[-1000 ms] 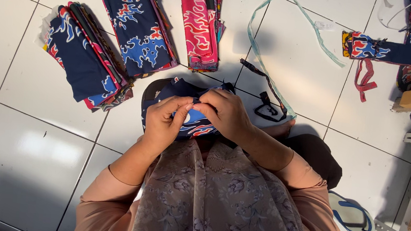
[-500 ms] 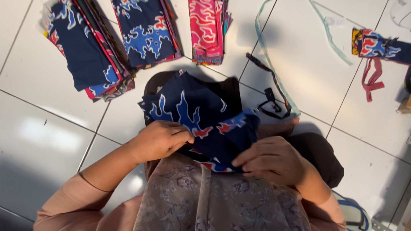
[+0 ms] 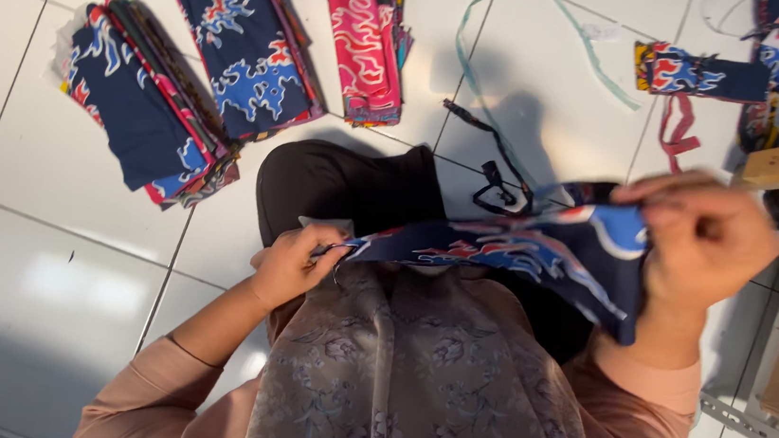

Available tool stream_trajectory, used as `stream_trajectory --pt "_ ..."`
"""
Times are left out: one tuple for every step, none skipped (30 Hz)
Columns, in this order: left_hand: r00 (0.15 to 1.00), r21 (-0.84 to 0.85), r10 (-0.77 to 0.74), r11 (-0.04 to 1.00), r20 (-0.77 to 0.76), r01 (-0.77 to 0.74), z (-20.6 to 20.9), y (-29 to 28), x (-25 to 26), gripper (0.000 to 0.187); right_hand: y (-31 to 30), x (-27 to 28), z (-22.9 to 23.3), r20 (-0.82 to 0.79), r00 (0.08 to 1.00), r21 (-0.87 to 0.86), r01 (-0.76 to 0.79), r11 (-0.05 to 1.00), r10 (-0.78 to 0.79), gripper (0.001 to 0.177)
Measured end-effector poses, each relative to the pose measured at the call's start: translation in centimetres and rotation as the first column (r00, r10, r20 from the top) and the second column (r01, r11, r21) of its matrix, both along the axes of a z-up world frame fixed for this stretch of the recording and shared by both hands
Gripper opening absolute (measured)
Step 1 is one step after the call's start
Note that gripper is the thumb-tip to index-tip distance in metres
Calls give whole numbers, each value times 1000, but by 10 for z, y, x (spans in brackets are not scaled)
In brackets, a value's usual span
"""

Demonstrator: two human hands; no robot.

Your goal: The person sits on the floor and folds multiple pieces of patterned fabric by hand. They smooth each piece, fold it into a compact rectangle, and place it into a growing stack. The process is repeated for several different fabric patterns.

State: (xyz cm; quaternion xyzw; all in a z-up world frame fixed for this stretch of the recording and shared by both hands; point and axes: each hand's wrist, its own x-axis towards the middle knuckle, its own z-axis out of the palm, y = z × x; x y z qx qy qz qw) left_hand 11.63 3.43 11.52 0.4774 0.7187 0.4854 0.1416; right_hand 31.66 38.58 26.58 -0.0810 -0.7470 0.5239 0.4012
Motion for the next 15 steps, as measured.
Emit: stream_trajectory --pt "998 124 33 991 49 -39 -1 6 3 11 7 -3 9 -14 1000 25 -3 1000 3 30" --pt "1000 124 10 992 30 -13 0 11 3 7 14 -7 18 -32 999 50 -5 999 7 31" --pt "1000 124 -13 992 11 12 1 16 3 7 19 -9 27 -27 1000 65 7 998 -5 31" --pt "999 122 -32 992 -10 33 2 22 2 11 20 -10 36 -22 1000 82 8 997 -6 30" --pt "999 177 -45 983 11 42 4 28 1 16 21 -10 45 -18 1000 99 9 995 -7 30" --pt "997 229 -61 972 36 51 6 36 2 22 19 -11 54 -9 1000 117 2 993 -1 29" --pt "995 280 -79 958 61 59 9 44 1 28 18 -13 62 2 1000 122 -3 993 3 28" --pt "997 283 -68 957 36 55 12 53 1 31 16 -12 70 12 1000 133 -3 991 1 28" --pt "998 287 -56 957 11 51 15 64 0 35 16 -13 77 22 1000 133 0 991 -3 26" --pt "999 291 -43 956 -11 44 19 75 0 39 18 -14 82 21 1000 134 -4 991 1 25" --pt "999 249 42 968 -17 -36 22 86 2 32 19 -13 87 19 1000 135 -8 991 5 24" --pt "991 208 129 971 -28 -120 26 96 4 25 23 -12 89 -1 1000 138 -18 990 19 24" --pt "976 168 214 964 -43 -204 31 100 3 18 27 -10 90 -23 1000 134 -14 991 18 22" --pt "966 205 234 956 -109 -209 37 103 -1 20 32 -8 90 -49 999 129 -11 992 17 20" --pt "951 242 256 947 -173 -210 44 104 -7 22 39 -6 89 -77 997 115 7 993 2 18"
